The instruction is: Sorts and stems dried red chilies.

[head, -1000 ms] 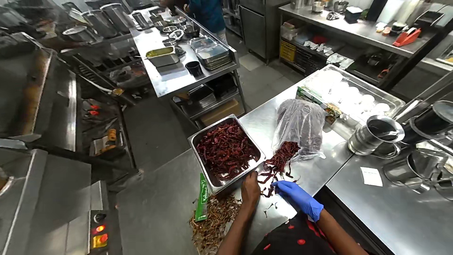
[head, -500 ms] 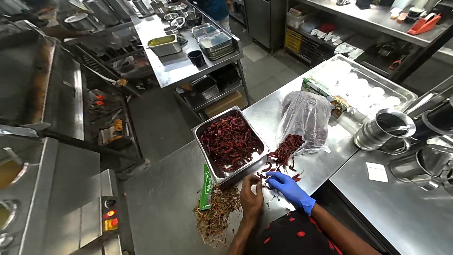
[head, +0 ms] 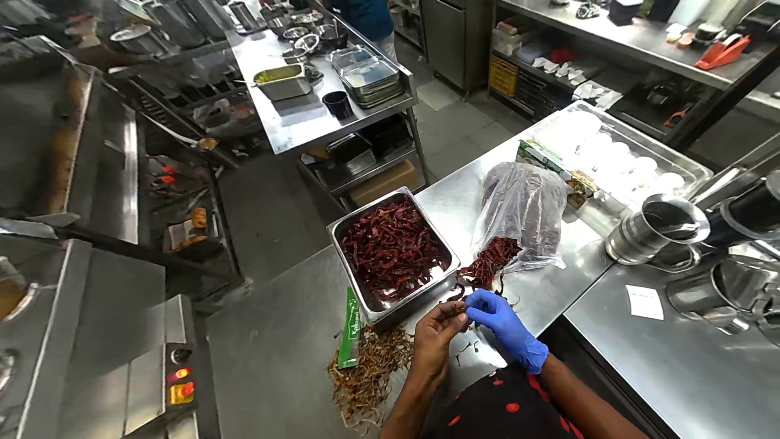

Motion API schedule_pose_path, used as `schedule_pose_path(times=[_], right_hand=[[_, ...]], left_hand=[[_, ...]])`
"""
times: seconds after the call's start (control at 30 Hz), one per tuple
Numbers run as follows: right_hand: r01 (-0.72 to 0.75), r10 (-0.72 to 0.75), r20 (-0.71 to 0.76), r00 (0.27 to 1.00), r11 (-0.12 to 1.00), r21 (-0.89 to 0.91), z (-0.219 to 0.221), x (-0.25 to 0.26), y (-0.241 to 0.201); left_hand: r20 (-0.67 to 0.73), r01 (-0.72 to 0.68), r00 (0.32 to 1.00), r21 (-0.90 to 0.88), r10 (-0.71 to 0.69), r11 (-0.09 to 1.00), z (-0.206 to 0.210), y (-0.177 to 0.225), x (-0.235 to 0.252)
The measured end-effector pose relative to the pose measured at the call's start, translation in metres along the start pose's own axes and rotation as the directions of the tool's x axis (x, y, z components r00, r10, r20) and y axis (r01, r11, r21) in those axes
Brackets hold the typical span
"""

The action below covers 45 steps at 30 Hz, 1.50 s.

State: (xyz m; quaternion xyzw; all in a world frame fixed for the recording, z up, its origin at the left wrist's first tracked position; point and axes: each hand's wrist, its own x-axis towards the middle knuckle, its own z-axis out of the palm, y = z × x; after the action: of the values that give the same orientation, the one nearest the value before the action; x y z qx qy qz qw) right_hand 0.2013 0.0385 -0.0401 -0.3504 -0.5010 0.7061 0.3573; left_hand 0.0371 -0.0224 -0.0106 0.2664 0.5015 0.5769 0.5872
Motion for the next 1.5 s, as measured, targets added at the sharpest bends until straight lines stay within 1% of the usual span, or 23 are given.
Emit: schedule_pose_path(times=[0.17, 0.27, 0.33, 0.4, 0.47, 0.57, 0.63, 0.77, 0.87, 0.97, 1.0, 1.03, 1.07, 1.1, 1.13, 1.17, 1.2, 1.23, 1.27, 1.3, 1.37, 1.43, 1.5], right_hand=[[0.004, -0.003, -0.002, 1.0, 0.995, 0.098, -0.004, 0.003, 0.006], [0.016, -0.013, -0.038, 0.999, 0.997, 0.078, -0.003, 0.002, 0.005], [0.037, -0.035, -0.076, 0.996, 0.999, 0.015, 0.0, 0.001, 0.005], [0.066, -0.075, -0.109, 0.991, 0.994, -0.081, 0.002, -0.001, 0.003], [0.11, -0.135, -0.123, 0.983, 0.975, -0.191, 0.001, -0.002, 0.003], [0.182, -0.224, -0.075, 0.972, 0.913, -0.364, -0.003, -0.003, 0.005], [0.165, -0.187, -0.006, 0.982, 0.882, -0.442, -0.005, -0.003, 0.002], [-0.031, 0.049, 0.02, 0.999, 0.844, -0.536, -0.008, 0.001, -0.001], [-0.137, 0.181, 0.061, 0.982, 0.889, -0.436, -0.012, -0.002, 0.0], [-0.149, 0.179, 0.154, 0.972, 0.971, -0.188, -0.013, -0.008, 0.006], [-0.117, 0.146, 0.149, 0.978, 0.975, -0.187, -0.011, -0.009, 0.009], [-0.044, 0.08, 0.116, 0.99, 0.956, -0.29, -0.008, -0.011, 0.014], [0.062, -0.029, 0.074, 0.997, 0.863, -0.501, -0.003, -0.011, 0.018], [0.183, -0.19, 0.076, 0.979, 0.65, -0.738, 0.002, -0.012, 0.022], [0.256, -0.333, 0.127, 0.934, 0.378, -0.89, 0.005, -0.013, 0.026], [0.27, -0.409, 0.174, 0.896, 0.189, -0.944, 0.008, -0.012, 0.028], [0.263, -0.441, 0.196, 0.876, 0.096, -0.96, 0.009, -0.011, 0.03], [0.257, -0.443, 0.197, 0.875, 0.078, -0.963, 0.008, -0.01, 0.033], [0.248, -0.406, 0.18, 0.896, 0.122, -0.961, 0.006, -0.009, 0.035], [0.223, -0.312, 0.152, 0.938, 0.206, -0.953, 0.003, -0.008, 0.035], [0.122, -0.027, 0.12, 0.992, 0.352, -0.928, -0.002, -0.008, 0.035], [0.053, 0.16, 0.125, 0.979, 0.39, -0.919, -0.008, -0.01, 0.042], [0.016, 0.24, 0.131, 0.962, 0.429, -0.903, -0.012, -0.011, 0.047]], left_hand=[[0.027, 0.18, 0.983, -0.319, -0.181, 0.931, 0.0, -0.006, 0.002], [0.092, 0.246, 0.969, -0.428, -0.229, 0.87, -0.002, -0.011, 0.003], [0.096, 0.253, 0.967, -0.432, -0.235, 0.866, -0.002, -0.013, 0.004], [0.066, 0.189, 0.982, -0.288, -0.177, 0.939, 0.001, -0.012, 0.003], [0.07, 0.051, 0.996, -0.003, -0.05, 0.999, 0.003, -0.01, 0.0], [0.144, -0.077, 0.989, 0.273, 0.038, 0.959, 0.001, -0.007, -0.002], [0.194, -0.071, 0.981, 0.319, 0.009, 0.945, -0.002, -0.011, -0.002], [0.237, -0.034, 0.97, 0.338, -0.05, 0.94, -0.004, -0.019, -0.005], [0.229, -0.01, 0.971, 0.328, -0.069, 0.945, -0.006, -0.019, -0.006], [0.239, 0.016, 0.966, 0.336, -0.102, 0.942, -0.01, -0.015, -0.005], [0.225, 0.024, 0.967, 0.381, -0.118, 0.924, -0.011, -0.014, -0.005], [0.19, 0.023, 0.974, 0.461, -0.124, 0.887, -0.012, -0.015, -0.005], [0.143, 0.004, 0.984, 0.578, -0.106, 0.816, -0.013, -0.017, -0.004], [0.104, -0.036, 0.993, 0.705, -0.053, 0.708, -0.013, -0.019, -0.004], [0.08, -0.077, 0.997, 0.812, 0.019, 0.579, -0.011, -0.022, -0.006], [0.078, -0.113, 0.992, 0.885, 0.096, 0.452, -0.008, -0.023, -0.008], [0.09, -0.141, 0.984, 0.925, 0.157, 0.353, -0.007, -0.023, -0.008], [0.1, -0.148, 0.979, 0.947, 0.178, 0.283, -0.005, -0.017, -0.006], [0.097, -0.135, 0.981, 0.962, 0.167, 0.239, -0.005, -0.007, -0.002], [0.085, -0.119, 0.983, 0.97, 0.162, 0.214, -0.009, 0.005, 0.006], [0.056, -0.106, 0.966, 0.976, 0.254, 0.188, -0.031, 0.021, 0.026], [-0.011, -0.085, 0.919, 0.971, 0.394, 0.224, -0.05, 0.037, 0.037], [-0.053, -0.109, 0.849, 0.956, 0.526, 0.272, -0.055, 0.049, 0.04]])
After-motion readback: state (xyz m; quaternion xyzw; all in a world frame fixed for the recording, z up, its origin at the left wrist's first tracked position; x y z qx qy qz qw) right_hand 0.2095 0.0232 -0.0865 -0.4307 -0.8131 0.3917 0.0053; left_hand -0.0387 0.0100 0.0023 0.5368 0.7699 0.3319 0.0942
